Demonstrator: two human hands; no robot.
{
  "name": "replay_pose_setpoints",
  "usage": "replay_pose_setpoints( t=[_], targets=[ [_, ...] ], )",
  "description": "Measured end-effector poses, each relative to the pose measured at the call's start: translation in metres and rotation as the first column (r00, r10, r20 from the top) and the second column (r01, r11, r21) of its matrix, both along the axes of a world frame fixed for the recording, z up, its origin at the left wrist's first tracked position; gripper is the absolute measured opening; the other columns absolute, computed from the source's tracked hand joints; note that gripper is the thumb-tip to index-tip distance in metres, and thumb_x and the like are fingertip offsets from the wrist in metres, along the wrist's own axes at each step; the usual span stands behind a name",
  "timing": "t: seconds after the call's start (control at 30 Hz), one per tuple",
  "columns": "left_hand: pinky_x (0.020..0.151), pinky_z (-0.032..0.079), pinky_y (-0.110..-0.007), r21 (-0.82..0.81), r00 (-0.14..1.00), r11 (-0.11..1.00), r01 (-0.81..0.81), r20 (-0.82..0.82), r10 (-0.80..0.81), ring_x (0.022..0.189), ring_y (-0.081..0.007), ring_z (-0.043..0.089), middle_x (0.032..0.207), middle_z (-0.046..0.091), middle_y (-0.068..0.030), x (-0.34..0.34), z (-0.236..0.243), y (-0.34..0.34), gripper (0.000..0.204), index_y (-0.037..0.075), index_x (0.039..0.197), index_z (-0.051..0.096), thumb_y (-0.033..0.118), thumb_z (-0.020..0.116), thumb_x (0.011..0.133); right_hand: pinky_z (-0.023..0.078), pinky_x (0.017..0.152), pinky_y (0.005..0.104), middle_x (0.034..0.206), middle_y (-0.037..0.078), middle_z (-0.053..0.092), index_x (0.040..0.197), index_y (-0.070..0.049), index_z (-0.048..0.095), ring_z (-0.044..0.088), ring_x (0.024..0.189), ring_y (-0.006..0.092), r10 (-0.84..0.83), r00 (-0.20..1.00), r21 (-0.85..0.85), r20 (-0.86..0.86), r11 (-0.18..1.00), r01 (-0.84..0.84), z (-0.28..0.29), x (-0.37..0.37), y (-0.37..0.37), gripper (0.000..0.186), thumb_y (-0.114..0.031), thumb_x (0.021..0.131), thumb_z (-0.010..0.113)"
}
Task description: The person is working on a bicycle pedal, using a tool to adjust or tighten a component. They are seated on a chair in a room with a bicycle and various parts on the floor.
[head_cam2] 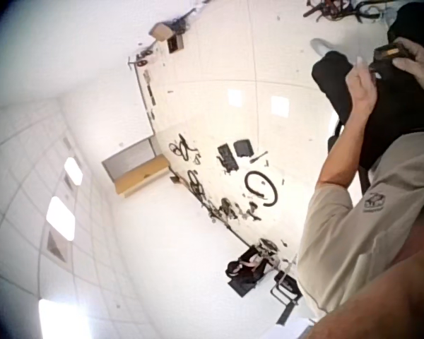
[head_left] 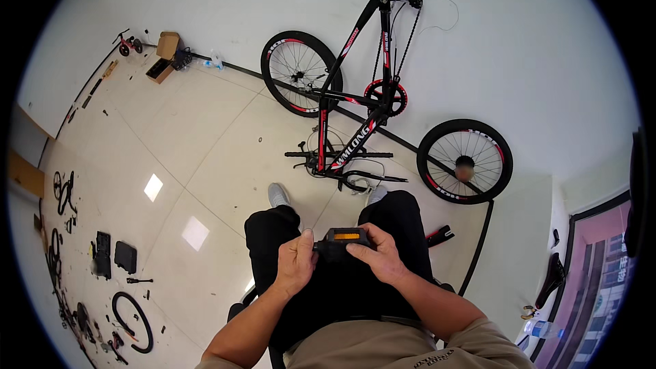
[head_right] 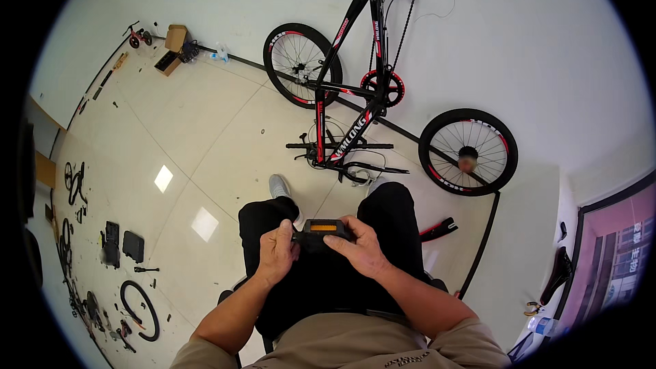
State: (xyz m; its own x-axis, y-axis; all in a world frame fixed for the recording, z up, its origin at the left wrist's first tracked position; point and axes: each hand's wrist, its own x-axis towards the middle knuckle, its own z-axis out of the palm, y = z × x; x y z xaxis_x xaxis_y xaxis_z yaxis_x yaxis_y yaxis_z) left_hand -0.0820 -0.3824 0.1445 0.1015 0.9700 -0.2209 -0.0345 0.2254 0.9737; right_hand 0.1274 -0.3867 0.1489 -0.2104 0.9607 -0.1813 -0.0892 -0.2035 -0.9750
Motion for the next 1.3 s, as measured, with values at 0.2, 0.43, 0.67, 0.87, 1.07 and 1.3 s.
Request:
replay_pose_setpoints(
  t=[0.2,0.43,0.67,0.87,1.07,1.3],
  targets=[
    [0.046,0.036,-0.026,0.012,0.999,0.999,0.037,-0.029,-0.037,0.048,-0.0081,0.044,0.053,0.046,0.0007,-0.009,0.002,-0.007,0.053,0.006,0.061,0.047,0.034,0.042,0.107,0.048,0.073,0.0238,0.090,-0.001,0.065,0.112,-0.002,0.065,0.056,0.081,0.0060,0.047,0.997,0.012,0.054,0.999,-0.048,0.013,-0.014,-0.006,0.031,-0.016,0.087,0.077],
    [0.052,0.040,-0.025,0.031,0.997,0.997,0.072,0.015,-0.073,0.057,-0.0077,0.048,0.061,0.051,-0.0011,-0.014,0.001,-0.003,0.045,0.005,0.070,0.051,0.031,0.044,0.106,0.049,0.074,0.0236,0.091,-0.001,0.068,0.112,-0.002,0.069,0.058,0.079,0.0059,0.074,0.991,-0.036,0.110,0.997,-0.071,0.010,-0.014,-0.004,0.031,-0.017,0.086,0.078],
    [0.065,0.045,-0.022,0.195,0.997,0.979,0.063,0.034,-0.071,0.071,-0.0078,0.053,0.084,0.058,-0.0014,-0.006,0.009,-0.002,0.013,0.001,0.105,0.060,0.012,0.058,0.099,0.053,0.080,0.0243,0.096,0.001,0.069,0.112,0.000,0.069,0.062,0.088,0.0075,-0.046,0.996,-0.134,-0.077,0.990,0.035,0.009,-0.013,-0.003,0.030,-0.013,0.086,0.077],
    [0.067,0.045,-0.022,0.241,0.996,0.969,0.056,0.059,-0.073,0.073,-0.0075,0.054,0.087,0.059,-0.0008,-0.011,0.005,-0.003,0.016,0.000,0.111,0.061,0.008,0.060,0.097,0.052,0.082,0.0239,0.098,0.000,0.067,0.111,-0.001,0.069,0.062,0.090,0.0080,-0.032,0.992,-0.171,-0.119,0.985,0.011,0.009,-0.015,-0.003,0.030,-0.007,0.084,0.078],
    [0.068,0.047,-0.023,0.282,0.998,0.959,0.043,0.035,-0.055,0.073,-0.0086,0.056,0.088,0.060,-0.0017,-0.009,0.007,-0.003,0.014,0.001,0.109,0.062,0.007,0.059,0.097,0.051,0.081,0.0237,0.098,0.001,0.069,0.114,0.000,0.068,0.061,0.088,0.0066,-0.034,0.986,-0.148,-0.166,0.989,0.009,0.001,-0.016,-0.006,0.033,-0.014,0.086,0.078],
    [0.063,0.043,-0.022,0.330,0.996,0.944,0.016,-0.088,0.014,0.069,-0.0065,0.051,0.077,0.059,0.0001,-0.014,0.005,-0.004,0.013,0.001,0.095,0.061,0.013,0.064,0.096,0.050,0.081,0.0237,0.097,0.000,0.069,0.113,-0.001,0.068,0.059,0.088,0.0062,-0.012,0.989,-0.149,-0.149,0.989,-0.011,0.004,-0.021,-0.009,0.032,-0.014,0.086,0.077]
  ],
)
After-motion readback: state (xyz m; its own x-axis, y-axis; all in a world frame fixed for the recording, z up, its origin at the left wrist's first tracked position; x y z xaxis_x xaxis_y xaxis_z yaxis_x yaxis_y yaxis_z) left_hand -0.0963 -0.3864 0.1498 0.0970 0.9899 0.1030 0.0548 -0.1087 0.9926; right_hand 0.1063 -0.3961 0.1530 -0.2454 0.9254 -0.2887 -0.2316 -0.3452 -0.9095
